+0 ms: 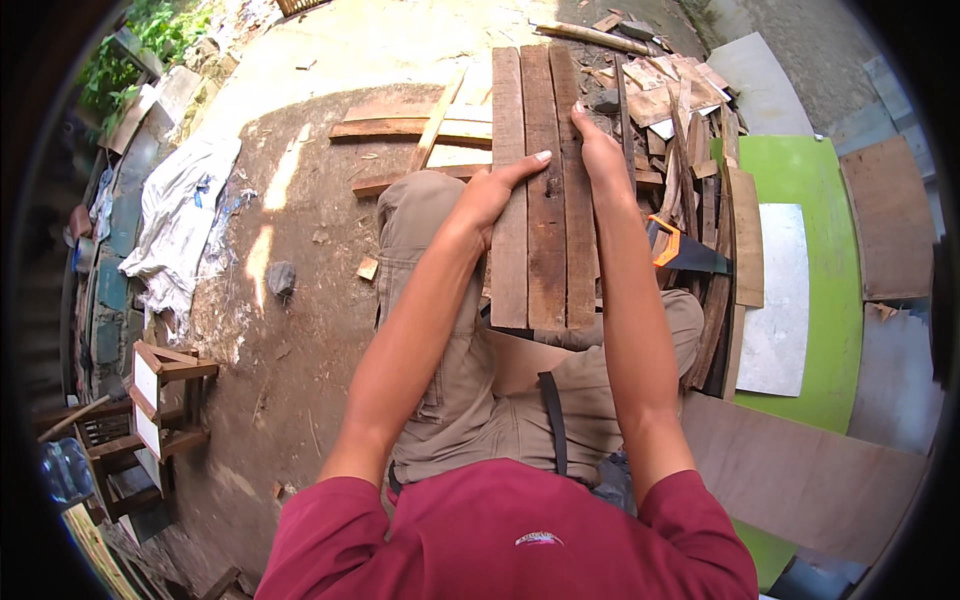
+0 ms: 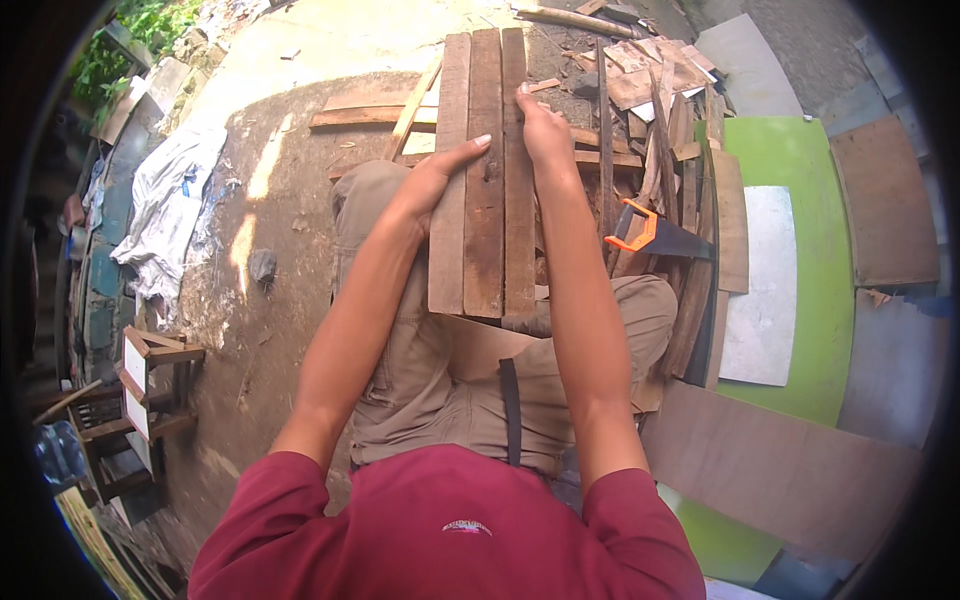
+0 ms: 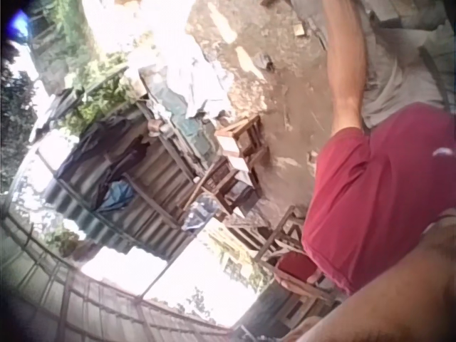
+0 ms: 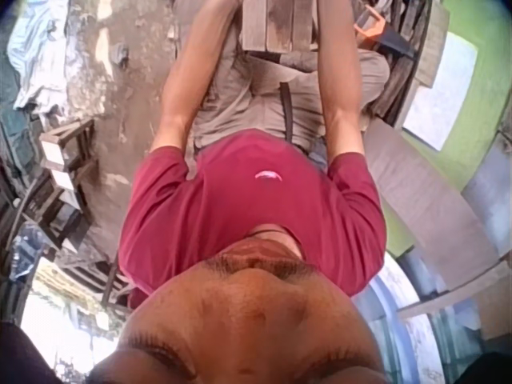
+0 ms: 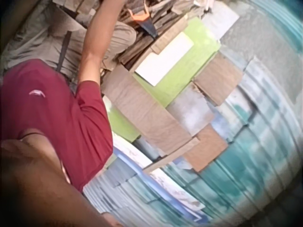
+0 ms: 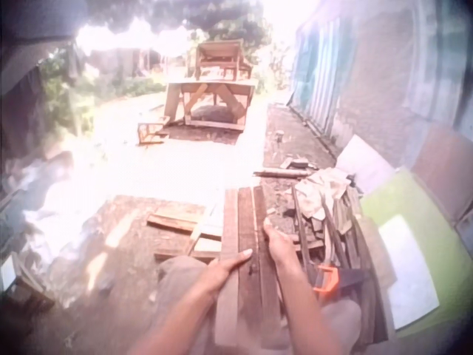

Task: The person sits on the ground and sorts through a pile of wooden planks and scraps. They pick up pieces, inspect them, and place them into small stacks. The person uses a hand saw and a chisel to cut and trim some of the wood pieces.

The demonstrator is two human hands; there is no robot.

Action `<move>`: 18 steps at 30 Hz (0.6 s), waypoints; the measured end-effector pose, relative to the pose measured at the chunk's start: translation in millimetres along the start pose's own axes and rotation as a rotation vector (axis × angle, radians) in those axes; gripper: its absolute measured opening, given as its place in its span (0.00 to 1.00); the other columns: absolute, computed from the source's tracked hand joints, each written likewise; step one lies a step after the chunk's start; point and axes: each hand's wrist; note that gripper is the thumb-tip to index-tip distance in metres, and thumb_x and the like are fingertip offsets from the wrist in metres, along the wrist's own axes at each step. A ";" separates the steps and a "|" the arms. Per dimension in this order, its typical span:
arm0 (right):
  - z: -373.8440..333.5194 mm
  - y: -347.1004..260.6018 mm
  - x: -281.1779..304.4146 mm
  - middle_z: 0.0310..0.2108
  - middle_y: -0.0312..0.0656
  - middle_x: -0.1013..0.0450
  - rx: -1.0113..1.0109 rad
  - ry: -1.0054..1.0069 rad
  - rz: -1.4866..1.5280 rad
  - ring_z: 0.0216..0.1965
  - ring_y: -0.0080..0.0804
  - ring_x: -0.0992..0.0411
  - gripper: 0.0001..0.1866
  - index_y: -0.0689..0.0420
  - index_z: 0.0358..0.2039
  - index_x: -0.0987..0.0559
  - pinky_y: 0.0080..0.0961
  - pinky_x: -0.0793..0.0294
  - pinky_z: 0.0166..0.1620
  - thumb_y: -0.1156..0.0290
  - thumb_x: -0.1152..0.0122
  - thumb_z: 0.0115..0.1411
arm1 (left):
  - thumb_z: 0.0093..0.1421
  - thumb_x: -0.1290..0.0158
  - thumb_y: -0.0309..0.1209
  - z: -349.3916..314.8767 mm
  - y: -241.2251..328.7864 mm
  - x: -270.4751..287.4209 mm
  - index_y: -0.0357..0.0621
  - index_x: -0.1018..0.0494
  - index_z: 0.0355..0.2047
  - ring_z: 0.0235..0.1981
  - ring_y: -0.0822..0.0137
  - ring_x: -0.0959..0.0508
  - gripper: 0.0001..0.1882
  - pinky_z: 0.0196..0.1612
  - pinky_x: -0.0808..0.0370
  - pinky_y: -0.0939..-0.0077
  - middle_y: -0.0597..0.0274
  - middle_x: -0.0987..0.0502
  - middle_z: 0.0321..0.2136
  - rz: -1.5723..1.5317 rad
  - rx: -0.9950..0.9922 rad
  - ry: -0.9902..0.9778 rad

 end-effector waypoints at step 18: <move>18.4 22.4 20.9 0.49 0.53 0.22 -0.149 -0.121 -0.077 0.43 0.39 0.20 0.29 0.71 0.54 0.23 0.35 0.22 0.47 0.54 0.48 0.71 | 0.64 0.41 0.39 19.5 -24.7 -4.7 0.34 0.26 0.49 0.31 0.62 0.15 0.21 0.36 0.14 0.65 0.53 0.17 0.36 -0.228 0.139 -0.050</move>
Point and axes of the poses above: each hand's wrist, its own z-axis towards the middle knuckle, its own x-axis out of the back of the hand, y = z × x
